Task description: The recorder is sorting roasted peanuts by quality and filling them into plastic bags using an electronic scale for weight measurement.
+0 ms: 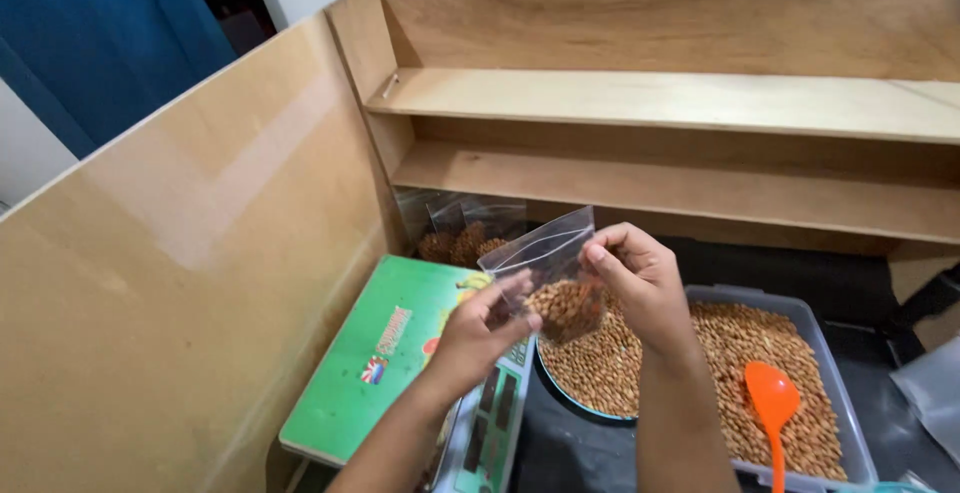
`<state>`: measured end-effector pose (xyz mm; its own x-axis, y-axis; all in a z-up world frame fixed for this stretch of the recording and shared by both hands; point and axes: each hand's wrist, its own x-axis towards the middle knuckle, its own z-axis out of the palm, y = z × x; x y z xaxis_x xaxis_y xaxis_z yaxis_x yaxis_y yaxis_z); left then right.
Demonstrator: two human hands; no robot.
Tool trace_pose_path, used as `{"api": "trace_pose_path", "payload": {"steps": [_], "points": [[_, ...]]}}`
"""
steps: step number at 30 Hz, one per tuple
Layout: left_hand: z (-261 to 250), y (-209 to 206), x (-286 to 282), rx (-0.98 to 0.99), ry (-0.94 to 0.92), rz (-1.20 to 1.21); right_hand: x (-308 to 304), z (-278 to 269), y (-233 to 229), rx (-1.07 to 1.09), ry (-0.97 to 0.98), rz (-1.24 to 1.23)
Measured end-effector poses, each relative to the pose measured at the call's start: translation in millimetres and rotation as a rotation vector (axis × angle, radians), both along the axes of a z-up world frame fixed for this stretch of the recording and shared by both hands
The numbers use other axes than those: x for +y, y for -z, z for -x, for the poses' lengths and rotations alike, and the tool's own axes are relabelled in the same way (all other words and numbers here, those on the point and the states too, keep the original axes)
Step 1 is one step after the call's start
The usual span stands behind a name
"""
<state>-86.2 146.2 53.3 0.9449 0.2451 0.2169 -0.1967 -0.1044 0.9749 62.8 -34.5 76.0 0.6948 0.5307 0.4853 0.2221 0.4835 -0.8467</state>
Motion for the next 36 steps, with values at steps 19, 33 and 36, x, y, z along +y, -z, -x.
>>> {"api": "trace_pose_path", "payload": {"steps": [19, 33, 36], "points": [[-168, 42, 107, 0.037, -0.033, -0.184, 112, -123, 126, 0.205, 0.434, 0.065], [-165, 40, 112, 0.124, -0.246, -0.443, 127, -136, 153, 0.239, 0.268, 0.246], [-169, 50, 121, 0.112, -0.271, -0.476, 130, -138, 160, 0.208, 0.25, 0.244]]}}
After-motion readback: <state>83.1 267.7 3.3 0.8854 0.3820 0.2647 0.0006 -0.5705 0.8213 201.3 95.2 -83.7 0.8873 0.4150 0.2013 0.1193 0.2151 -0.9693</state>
